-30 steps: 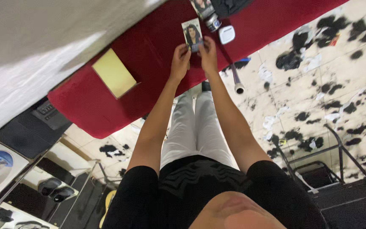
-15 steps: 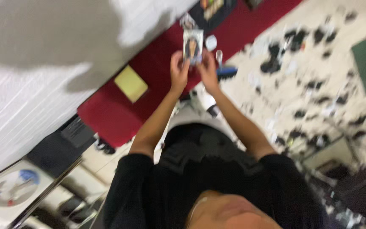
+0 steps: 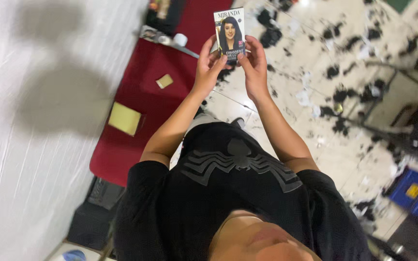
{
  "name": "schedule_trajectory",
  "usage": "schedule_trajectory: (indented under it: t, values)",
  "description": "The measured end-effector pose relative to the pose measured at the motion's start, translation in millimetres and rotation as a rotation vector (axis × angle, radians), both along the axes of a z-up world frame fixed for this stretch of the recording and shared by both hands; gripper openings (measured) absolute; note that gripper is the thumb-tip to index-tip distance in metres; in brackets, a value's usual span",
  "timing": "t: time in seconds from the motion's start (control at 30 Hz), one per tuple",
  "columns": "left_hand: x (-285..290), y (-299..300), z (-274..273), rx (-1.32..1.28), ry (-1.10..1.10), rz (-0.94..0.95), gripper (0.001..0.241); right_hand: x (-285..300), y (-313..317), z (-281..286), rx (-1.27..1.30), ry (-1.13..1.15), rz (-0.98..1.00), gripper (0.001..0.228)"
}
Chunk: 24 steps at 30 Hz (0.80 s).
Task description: The person picks up and holds various hair care products, including boxes of hair dye and containers of pomade, to show them to the camera.
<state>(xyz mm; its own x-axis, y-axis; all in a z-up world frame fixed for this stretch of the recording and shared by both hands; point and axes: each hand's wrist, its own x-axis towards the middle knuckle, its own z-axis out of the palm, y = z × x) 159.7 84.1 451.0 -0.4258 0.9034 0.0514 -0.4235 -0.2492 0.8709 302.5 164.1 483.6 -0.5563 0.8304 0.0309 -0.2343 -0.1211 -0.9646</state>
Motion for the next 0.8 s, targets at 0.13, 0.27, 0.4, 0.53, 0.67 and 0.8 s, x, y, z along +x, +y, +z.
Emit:
schedule_trajectory:
  t: [0.13,0.27,0.4,0.53,0.67,0.8]
  values:
    - [82,39,3,-0.023,-0.058,-0.268,0.070,98,13,3,-0.001,0.002,-0.180,0.048]
    - [162,72,4,-0.040,-0.029,-0.440,0.069,189,19,5,0.022,-0.004,-0.322,0.049]
    - [227,95,8,-0.036,-0.015,-0.568,0.068,259,19,9,0.039,0.043,-0.438,0.050]
    - [267,112,8,-0.025,-0.006,-0.640,0.068,303,15,30,0.564,-0.593,-0.648,0.053]
    - [283,122,-2,-0.024,-0.055,-0.727,0.066,314,23,46,1.055,-1.021,-0.352,0.066]
    - [288,133,-17,0.013,-0.038,-0.779,0.068,321,68,53,1.190,-1.169,-0.313,0.063]
